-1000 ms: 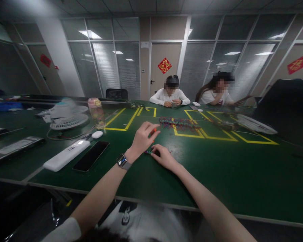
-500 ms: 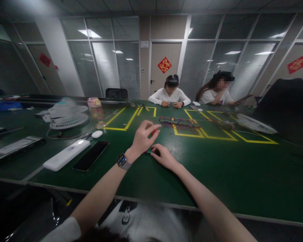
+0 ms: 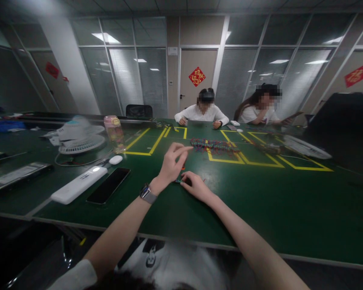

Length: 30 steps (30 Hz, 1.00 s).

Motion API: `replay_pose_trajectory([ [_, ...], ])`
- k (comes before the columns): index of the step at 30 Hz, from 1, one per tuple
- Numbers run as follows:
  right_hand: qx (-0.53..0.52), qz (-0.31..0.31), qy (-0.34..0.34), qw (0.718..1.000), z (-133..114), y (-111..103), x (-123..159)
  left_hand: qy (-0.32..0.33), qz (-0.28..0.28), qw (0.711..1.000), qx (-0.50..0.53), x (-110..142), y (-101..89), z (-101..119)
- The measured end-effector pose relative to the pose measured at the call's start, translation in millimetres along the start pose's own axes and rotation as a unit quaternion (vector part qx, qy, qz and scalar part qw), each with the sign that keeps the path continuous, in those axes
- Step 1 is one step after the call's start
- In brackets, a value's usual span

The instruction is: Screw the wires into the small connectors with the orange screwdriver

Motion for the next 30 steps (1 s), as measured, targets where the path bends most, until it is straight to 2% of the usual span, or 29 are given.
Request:
replay_pose_trajectory([
  [3,-0.011,0.005,-0.003,1.0,3.3,1.2,1.1,-0.039,-0.028,0.995,0.085,-2.6,1.4,-1.5],
  [5,-0.017,0.006,-0.001,1.0,4.6,1.7,1.6,-0.059,-0.022,0.993,0.103,-3.4,1.7,-3.7],
  [11,-0.006,0.006,0.001,1.0,4.7,1.4,1.8,-0.055,0.055,0.997,0.02,-1.3,-2.1,-2.9],
  [17,0.0,0.002,0.0,1.0,2.7,0.9,0.8,-0.067,0.009,0.992,0.107,-3.6,1.7,-5.1],
  [23,-0.014,0.008,0.002,1.0,1.4,-0.4,1.2,-0.08,0.084,0.993,0.007,-3.5,-4.5,-8.3],
  [28,-0.024,0.01,0.012,1.0,1.7,-1.4,1.6,-0.097,0.022,0.989,0.107,-5.9,-0.4,-9.8],
  [30,-0.025,0.01,0.012,1.0,1.3,-1.6,1.6,-0.104,0.016,0.987,0.123,-6.4,0.3,-10.8],
])
Point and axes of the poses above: each hand's wrist, its own x-axis away from the middle knuckle, its own y-axis out of the palm, z = x × y, the point moved 3 cm from there along -x, towards the middle knuckle, and after that the axes turned 13 degrees about -y, right-handed, at the moved point
